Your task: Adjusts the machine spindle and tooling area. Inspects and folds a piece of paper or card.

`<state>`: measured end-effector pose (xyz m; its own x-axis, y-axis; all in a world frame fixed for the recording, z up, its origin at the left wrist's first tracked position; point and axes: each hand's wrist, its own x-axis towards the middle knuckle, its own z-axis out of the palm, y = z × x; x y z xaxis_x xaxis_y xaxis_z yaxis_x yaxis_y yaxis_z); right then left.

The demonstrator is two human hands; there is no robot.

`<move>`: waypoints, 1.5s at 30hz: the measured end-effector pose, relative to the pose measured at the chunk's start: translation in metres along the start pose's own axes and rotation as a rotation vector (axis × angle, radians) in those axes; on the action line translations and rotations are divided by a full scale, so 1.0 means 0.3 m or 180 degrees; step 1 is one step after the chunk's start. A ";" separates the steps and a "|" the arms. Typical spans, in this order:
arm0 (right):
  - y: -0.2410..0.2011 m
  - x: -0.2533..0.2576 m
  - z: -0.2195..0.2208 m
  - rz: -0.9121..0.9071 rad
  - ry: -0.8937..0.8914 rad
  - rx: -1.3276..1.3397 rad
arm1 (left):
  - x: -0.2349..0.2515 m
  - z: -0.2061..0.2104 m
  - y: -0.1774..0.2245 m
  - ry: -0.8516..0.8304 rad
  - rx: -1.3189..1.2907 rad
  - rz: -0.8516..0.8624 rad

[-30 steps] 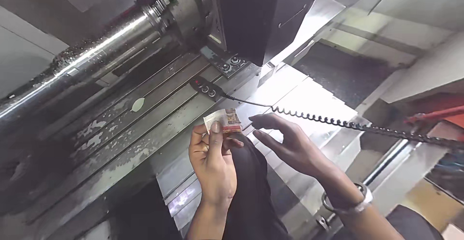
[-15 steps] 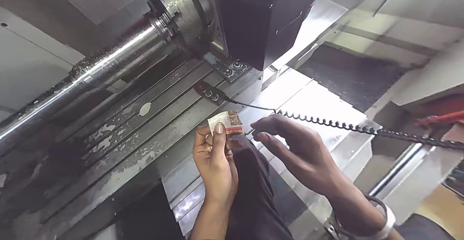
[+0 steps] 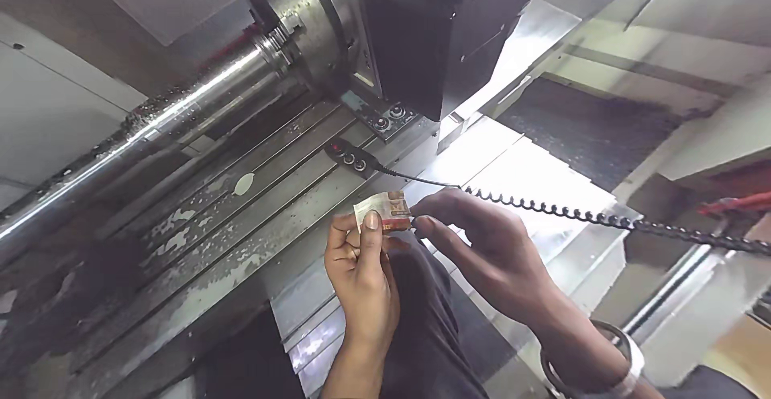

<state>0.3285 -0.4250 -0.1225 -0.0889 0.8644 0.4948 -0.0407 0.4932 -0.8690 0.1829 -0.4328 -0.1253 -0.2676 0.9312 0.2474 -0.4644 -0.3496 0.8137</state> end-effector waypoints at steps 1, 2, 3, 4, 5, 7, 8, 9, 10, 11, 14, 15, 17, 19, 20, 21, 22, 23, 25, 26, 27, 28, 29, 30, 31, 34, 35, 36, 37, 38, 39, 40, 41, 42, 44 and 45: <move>-0.001 0.001 0.001 0.0004 0.0004 0.0008 | 0.000 0.000 0.000 0.0004 0.0034 0.0019; -0.001 0.001 0.002 0.0003 0.0004 0.0012 | -0.001 0.000 -0.001 0.0003 0.0061 0.0042; -0.001 0.002 0.002 0.0006 0.0007 0.0010 | -0.001 0.000 -0.002 0.0002 0.0078 0.0063; -0.002 0.002 0.003 0.0012 0.0017 0.0007 | -0.002 -0.001 -0.002 -0.0010 0.0087 0.0076; -0.002 0.001 0.003 0.0020 0.0026 0.0002 | -0.004 -0.002 -0.003 -0.0025 0.0094 0.0082; -0.002 0.001 0.004 0.0043 0.0024 0.0003 | -0.004 -0.002 -0.004 -0.0042 0.0105 0.0095; -0.003 0.001 0.003 0.0054 0.0016 -0.0004 | -0.005 -0.003 -0.004 -0.0046 0.0106 0.0100; -0.003 0.001 0.003 0.0062 0.0003 -0.0011 | -0.005 -0.003 -0.005 -0.0053 0.0101 0.0108; -0.003 0.001 0.002 0.0065 -0.0012 -0.0013 | -0.006 -0.004 -0.005 -0.0064 0.0098 0.0109; -0.002 0.001 0.003 0.0062 -0.0025 -0.0021 | -0.005 -0.005 -0.005 -0.0077 0.0100 0.0110; -0.001 0.000 0.003 0.0040 -0.0045 -0.0083 | -0.007 -0.007 -0.007 -0.0098 0.0147 0.0115; 0.000 -0.001 0.004 0.0024 -0.0042 -0.0127 | -0.008 -0.008 -0.008 -0.0091 0.0181 0.0116; 0.004 -0.002 0.006 -0.0024 -0.0032 -0.0202 | -0.009 -0.010 -0.008 -0.0088 0.0234 0.0129; 0.010 -0.004 0.012 -0.0065 0.0026 -0.0292 | -0.009 -0.011 -0.010 -0.0096 0.0192 0.0133; 0.011 -0.005 0.015 -0.0061 0.0067 -0.0346 | -0.009 -0.011 -0.011 -0.0103 0.0141 0.0140; 0.012 -0.006 0.017 -0.0050 0.0109 -0.0425 | -0.009 -0.013 -0.012 -0.0117 0.0117 0.0153; 0.013 -0.008 0.018 -0.0048 0.0151 -0.0516 | -0.009 -0.016 -0.014 -0.0137 0.0108 0.0163; 0.014 -0.009 0.019 -0.0059 0.0185 -0.0602 | -0.009 -0.017 -0.015 -0.0141 0.0104 0.0168; 0.016 -0.012 0.018 -0.0099 0.0211 -0.0730 | -0.011 -0.019 -0.015 -0.0146 0.0128 0.0179; 0.018 -0.013 0.018 -0.0125 0.0222 -0.0762 | -0.012 -0.019 -0.014 -0.0137 0.0131 0.0189; 0.018 -0.013 0.019 -0.0141 0.0225 -0.0786 | -0.012 -0.019 -0.014 -0.0135 0.0141 0.0193; 0.019 -0.012 0.019 -0.0158 0.0224 -0.0791 | -0.012 -0.018 -0.013 -0.0141 0.0146 0.0200; 0.020 -0.011 0.019 -0.0174 0.0224 -0.0792 | -0.012 -0.019 -0.013 -0.0153 0.0138 0.0207; 0.021 -0.010 0.020 -0.0183 0.0234 -0.0783 | -0.012 -0.019 -0.013 -0.0178 0.0122 0.0215; 0.021 -0.011 0.020 -0.0190 0.0249 -0.0778 | -0.011 -0.019 -0.013 -0.0199 0.0106 0.0221; 0.023 -0.011 0.022 -0.0207 0.0263 -0.0756 | -0.010 -0.020 -0.013 -0.0237 0.0074 0.0241; 0.023 -0.011 0.022 -0.0211 0.0263 -0.0745 | -0.010 -0.020 -0.014 -0.0233 0.0073 0.0243; 0.023 -0.012 0.022 -0.0209 0.0266 -0.0736 | -0.011 -0.020 -0.014 -0.0228 0.0070 0.0248; 0.022 -0.011 0.023 -0.0204 0.0272 -0.0722 | -0.011 -0.019 -0.014 -0.0222 0.0070 0.0247; 0.022 -0.011 0.023 -0.0202 0.0280 -0.0701 | -0.012 -0.019 -0.013 -0.0225 0.0069 0.0242; 0.022 -0.011 0.024 -0.0198 0.0285 -0.0679 | -0.012 -0.020 -0.013 -0.0234 0.0064 0.0238; 0.022 -0.012 0.024 -0.0193 0.0285 -0.0661 | -0.012 -0.020 -0.012 -0.0242 0.0046 0.0239; 0.023 -0.013 0.025 -0.0186 0.0285 -0.0645 | -0.012 -0.019 -0.012 -0.0249 0.0032 0.0241; 0.023 -0.013 0.025 -0.0179 0.0287 -0.0626 | -0.013 -0.019 -0.011 -0.0257 0.0015 0.0235; 0.022 -0.014 0.026 -0.0175 0.0288 -0.0609 | -0.013 -0.020 -0.011 -0.0281 0.0013 0.0228; 0.021 -0.013 0.027 -0.0176 0.0288 -0.0600 | -0.012 -0.021 -0.012 -0.0289 0.0010 0.0238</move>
<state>0.3206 -0.4262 -0.1300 -0.0016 0.8366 0.5479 0.1447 0.5423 -0.8276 0.1801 -0.4357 -0.1325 -0.2238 0.9080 0.3541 -0.4433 -0.4184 0.7927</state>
